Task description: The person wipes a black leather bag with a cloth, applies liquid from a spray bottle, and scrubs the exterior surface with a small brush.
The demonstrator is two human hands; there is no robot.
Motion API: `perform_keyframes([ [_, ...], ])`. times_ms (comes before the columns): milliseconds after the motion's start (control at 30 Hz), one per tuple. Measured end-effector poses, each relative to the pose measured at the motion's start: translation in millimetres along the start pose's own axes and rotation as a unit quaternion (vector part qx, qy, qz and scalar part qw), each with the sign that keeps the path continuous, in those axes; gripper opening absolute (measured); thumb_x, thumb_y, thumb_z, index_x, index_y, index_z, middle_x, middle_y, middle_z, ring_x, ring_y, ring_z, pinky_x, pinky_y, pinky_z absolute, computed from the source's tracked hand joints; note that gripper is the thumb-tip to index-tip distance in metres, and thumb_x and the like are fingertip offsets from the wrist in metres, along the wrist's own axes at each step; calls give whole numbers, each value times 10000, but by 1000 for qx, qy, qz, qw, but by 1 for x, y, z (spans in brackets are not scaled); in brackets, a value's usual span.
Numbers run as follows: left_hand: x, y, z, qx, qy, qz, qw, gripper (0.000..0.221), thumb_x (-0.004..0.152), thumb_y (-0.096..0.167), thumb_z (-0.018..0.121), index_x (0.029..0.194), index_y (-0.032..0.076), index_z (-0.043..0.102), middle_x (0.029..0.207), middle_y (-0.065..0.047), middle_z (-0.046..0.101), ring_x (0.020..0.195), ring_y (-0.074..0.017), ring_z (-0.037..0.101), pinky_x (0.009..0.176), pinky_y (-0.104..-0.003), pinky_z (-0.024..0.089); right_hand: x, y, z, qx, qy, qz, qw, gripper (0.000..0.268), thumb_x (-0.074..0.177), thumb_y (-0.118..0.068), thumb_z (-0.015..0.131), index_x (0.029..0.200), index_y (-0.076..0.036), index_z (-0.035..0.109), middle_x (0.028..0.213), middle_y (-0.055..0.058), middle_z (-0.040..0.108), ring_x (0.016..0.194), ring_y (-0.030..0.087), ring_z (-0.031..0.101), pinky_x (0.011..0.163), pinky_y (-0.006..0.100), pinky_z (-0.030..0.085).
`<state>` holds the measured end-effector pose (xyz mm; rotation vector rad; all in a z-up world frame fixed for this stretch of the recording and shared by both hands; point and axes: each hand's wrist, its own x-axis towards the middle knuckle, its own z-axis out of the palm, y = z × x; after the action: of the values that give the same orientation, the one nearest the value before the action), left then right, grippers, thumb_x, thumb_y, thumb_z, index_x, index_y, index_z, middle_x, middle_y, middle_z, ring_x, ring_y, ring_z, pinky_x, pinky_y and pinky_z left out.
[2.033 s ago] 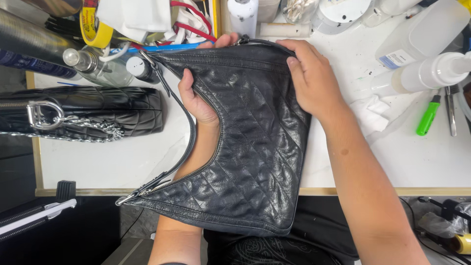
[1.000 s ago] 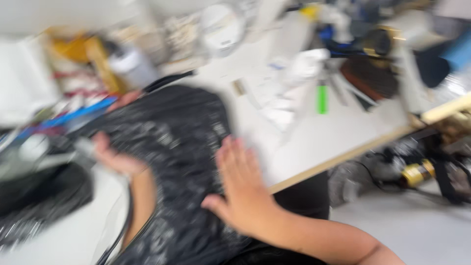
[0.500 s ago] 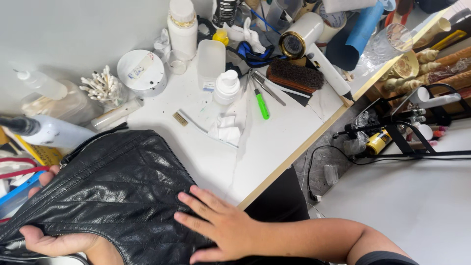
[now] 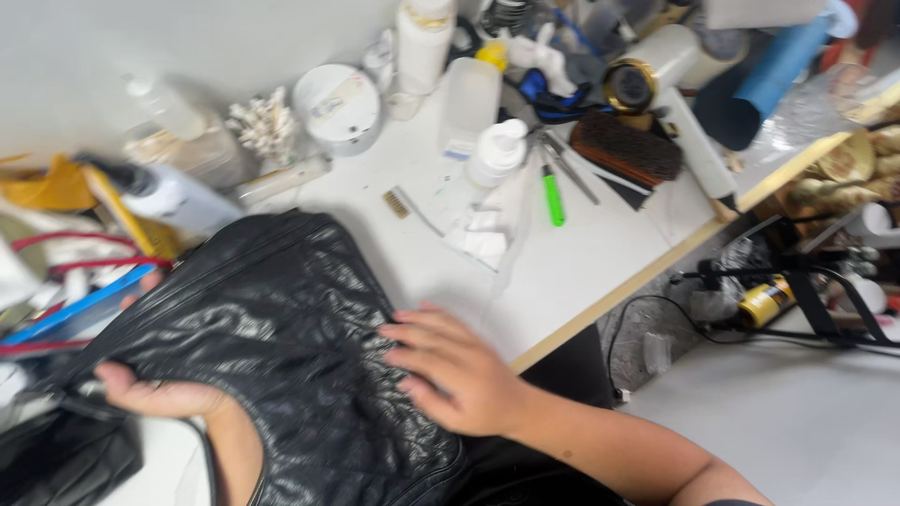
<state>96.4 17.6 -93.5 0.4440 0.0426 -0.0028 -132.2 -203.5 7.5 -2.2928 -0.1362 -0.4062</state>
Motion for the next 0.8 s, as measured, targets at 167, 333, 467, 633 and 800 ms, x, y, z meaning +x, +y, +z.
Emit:
perform_keyframes([
  [167, 2, 3, 15, 38, 14, 30, 999, 818, 927, 635, 471, 1353, -50, 602, 1391, -285, 646, 1337, -405, 575, 1242, -563, 413, 17, 34, -29, -40, 303, 57, 950, 709, 904, 9, 792, 1482, -69, 388, 1424, 144, 425, 1296, 229, 482, 1136, 377, 407],
  [333, -3, 4, 37, -43, 57, -11, 997, 921, 897, 752, 380, 1337, -34, 573, 1318, -281, 647, 1314, -452, 579, 1185, -647, 444, 59, 78, -72, -55, 276, 129, 951, 870, 955, -17, 808, 1597, 10, 222, 1607, 234, 381, 1452, 311, 462, 1192, 397, 407],
  [467, -1, 10, 34, -24, 33, 7, 999, 939, 922, 760, 352, 1356, -46, 562, 1329, -288, 640, 1313, -440, 577, 1191, -617, 434, 73, 89, -76, -73, 148, 229, 959, 620, 979, -61, 769, 1487, -11, 418, 1378, 178, 634, 1241, 275, 666, 1029, 371, 540],
  [633, -1, 4, 26, -20, 9, 16, 1000, 963, 954, 770, 318, 1380, -62, 548, 1344, -297, 631, 1311, -425, 574, 1198, -580, 421, 60, 110, -72, -72, 174, 98, 977, 547, 1054, 25, 738, 1443, 27, 353, 1397, 208, 548, 1267, 294, 619, 1122, 376, 544],
  [800, 2, -2, 26, -23, -13, 9, 1000, 987, 986, 781, 284, 1404, -77, 535, 1358, -306, 622, 1310, -409, 572, 1205, -543, 408, 66, 89, -69, 83, 224, 27, 971, 584, 1073, 74, 680, 1484, -5, 274, 1410, 158, 488, 1226, 244, 617, 1157, 367, 542],
])
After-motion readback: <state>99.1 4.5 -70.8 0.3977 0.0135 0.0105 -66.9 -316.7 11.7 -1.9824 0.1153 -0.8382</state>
